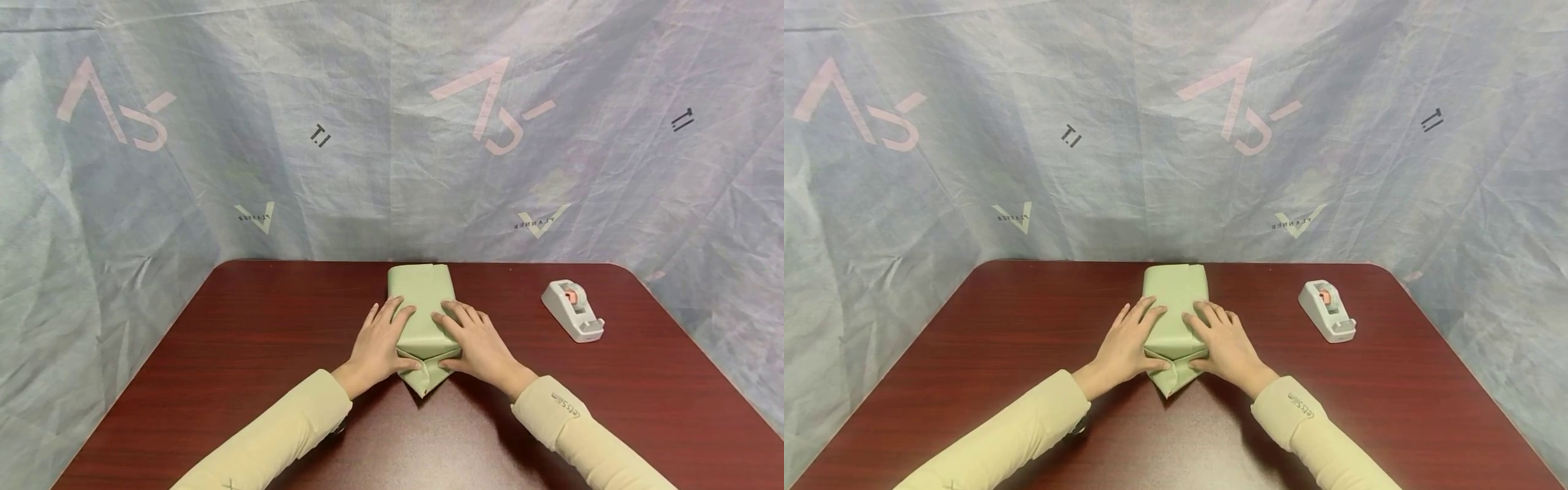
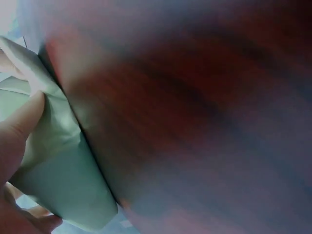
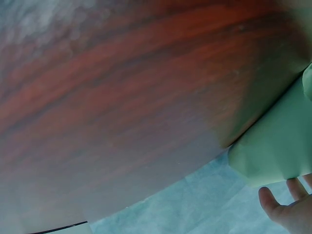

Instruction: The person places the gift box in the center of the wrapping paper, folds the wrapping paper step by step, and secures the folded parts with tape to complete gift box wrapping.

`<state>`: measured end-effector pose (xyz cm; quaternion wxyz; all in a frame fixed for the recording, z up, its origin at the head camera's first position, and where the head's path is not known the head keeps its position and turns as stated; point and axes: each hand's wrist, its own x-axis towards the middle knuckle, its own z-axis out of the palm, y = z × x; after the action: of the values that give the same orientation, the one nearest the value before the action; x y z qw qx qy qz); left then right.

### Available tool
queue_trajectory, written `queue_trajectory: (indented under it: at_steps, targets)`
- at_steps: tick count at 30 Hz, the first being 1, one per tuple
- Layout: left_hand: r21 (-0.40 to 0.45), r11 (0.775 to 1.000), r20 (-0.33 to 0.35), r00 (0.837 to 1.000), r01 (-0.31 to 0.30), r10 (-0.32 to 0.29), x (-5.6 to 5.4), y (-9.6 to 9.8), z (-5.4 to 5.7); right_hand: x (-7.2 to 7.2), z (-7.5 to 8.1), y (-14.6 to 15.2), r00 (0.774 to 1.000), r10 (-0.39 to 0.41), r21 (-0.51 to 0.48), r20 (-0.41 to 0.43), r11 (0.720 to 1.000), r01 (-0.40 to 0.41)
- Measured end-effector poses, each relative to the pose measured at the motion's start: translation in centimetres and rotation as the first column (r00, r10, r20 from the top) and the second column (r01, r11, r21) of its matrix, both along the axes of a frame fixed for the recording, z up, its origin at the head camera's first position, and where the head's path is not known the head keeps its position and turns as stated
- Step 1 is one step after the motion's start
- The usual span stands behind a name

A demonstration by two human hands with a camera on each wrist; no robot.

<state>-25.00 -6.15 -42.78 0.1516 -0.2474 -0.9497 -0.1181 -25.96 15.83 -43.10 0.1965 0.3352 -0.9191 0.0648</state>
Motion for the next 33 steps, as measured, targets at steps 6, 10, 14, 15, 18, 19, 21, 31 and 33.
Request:
queue_trajectory:
  at_steps: [6,10,14,15,18,19,21,31,33]
  targets:
    - [-0.047,0.998,-0.044,0.999,-0.034,0.032,0.03,0.28,-0.15,0.04,0.03,-0.09,1.0,0.003,-0.01,-0.003,1.0,-0.003]
    - [-0.086,0.995,-0.058,0.997,-0.048,0.043,0.04,0.27,-0.29,0.04,0.03,-0.13,1.0,0.002,-0.011,0.004,1.0,-0.002]
    - [-0.11,0.993,-0.068,0.997,-0.051,0.044,0.06,0.35,-0.34,0.07,0.07,-0.13,1.0,-0.001,-0.012,0.01,1.0,0.001]
    - [-0.118,0.992,-0.072,0.996,-0.052,0.044,0.07,0.4,-0.34,0.09,0.09,-0.13,1.0,-0.001,-0.013,0.012,1.0,0.001]
    - [-0.138,0.989,-0.083,0.996,-0.057,0.045,0.11,0.56,-0.31,0.15,0.17,-0.11,1.0,0.0,-0.017,0.017,1.0,0.0]
    - [-0.148,0.987,-0.086,0.995,-0.061,0.048,0.13,0.61,-0.29,0.17,0.21,-0.11,1.0,0.001,-0.018,0.019,1.0,0.0]
    - [-0.171,0.983,-0.098,0.994,-0.07,0.054,0.18,0.69,-0.23,0.19,0.26,-0.11,1.0,0.004,-0.022,0.02,1.0,-0.003]
    - [-0.247,0.965,-0.118,0.991,-0.089,0.061,0.27,0.76,-0.12,0.23,0.39,-0.19,0.999,0.01,-0.03,0.045,1.0,-0.009]
    - [-0.25,0.964,-0.111,0.992,-0.091,0.065,0.26,0.71,-0.14,0.28,0.44,-0.25,0.999,0.013,-0.026,0.047,1.0,-0.012]
